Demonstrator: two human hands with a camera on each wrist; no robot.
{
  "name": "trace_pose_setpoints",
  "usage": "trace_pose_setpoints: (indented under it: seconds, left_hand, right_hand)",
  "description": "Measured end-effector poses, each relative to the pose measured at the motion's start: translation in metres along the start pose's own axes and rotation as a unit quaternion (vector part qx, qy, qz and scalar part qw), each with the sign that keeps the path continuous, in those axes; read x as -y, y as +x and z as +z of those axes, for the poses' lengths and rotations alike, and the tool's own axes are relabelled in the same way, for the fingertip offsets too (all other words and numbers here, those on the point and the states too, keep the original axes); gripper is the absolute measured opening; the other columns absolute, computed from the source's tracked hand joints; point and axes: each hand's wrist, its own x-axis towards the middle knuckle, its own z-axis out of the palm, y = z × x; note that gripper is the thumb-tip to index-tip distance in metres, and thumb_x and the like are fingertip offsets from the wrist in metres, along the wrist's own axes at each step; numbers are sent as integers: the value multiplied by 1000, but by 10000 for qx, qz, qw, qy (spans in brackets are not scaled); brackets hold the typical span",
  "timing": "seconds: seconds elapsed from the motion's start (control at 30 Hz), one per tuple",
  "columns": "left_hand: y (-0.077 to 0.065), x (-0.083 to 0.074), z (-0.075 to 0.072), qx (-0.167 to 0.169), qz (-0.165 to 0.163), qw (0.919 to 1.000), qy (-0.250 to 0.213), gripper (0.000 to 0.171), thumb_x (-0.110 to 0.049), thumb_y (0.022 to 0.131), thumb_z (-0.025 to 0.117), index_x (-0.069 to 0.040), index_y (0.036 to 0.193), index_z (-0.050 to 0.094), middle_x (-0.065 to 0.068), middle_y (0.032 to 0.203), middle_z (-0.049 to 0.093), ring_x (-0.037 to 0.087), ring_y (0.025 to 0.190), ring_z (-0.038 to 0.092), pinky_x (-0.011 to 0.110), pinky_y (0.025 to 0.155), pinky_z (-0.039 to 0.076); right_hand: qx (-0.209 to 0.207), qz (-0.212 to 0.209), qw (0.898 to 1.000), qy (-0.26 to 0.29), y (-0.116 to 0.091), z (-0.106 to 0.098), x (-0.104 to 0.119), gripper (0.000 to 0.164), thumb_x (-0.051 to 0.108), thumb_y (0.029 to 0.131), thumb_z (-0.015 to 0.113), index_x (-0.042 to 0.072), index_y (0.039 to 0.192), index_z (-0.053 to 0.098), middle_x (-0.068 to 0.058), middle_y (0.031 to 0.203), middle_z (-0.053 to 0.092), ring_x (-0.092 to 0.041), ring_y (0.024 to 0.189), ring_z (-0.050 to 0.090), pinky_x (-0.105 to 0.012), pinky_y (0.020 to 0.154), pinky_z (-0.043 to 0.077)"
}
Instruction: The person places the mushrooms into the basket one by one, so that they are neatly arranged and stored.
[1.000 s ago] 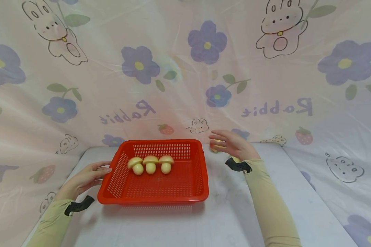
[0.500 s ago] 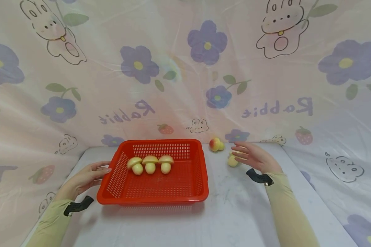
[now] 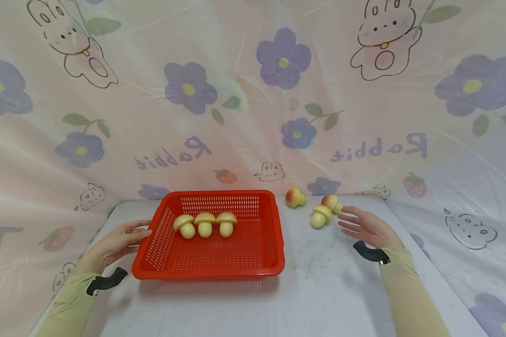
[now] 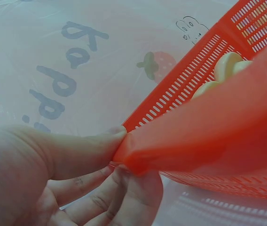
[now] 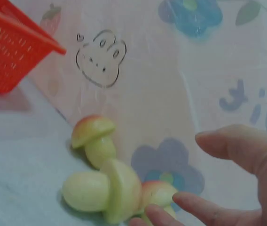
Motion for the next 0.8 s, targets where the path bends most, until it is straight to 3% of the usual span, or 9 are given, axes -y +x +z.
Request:
trace_pose_setpoints:
  seconds: [0.17, 0.8]
  left_hand:
    - [-1, 0, 0, -2, -23, 10000, -20, 67, -24, 93, 64, 1, 145, 30, 13, 110, 65, 26, 96, 66, 40, 81, 55]
    - [1, 0, 0, -97, -91, 9999, -6, 67, -26, 92, 66, -1, 145, 32, 11, 110, 65, 24, 97, 65, 41, 82, 54]
  right_hand:
    - [-154, 42, 9998, -81, 5, -7, -9, 63, 33, 104, 41, 4, 149, 9, -21, 156, -3, -32, 143, 10, -41, 113, 21]
    - [-180, 101, 9998, 28, 25, -12, -23, 72, 32, 103, 41, 4, 152, -4, -24, 156, -5, -34, 143, 5, -41, 113, 19]
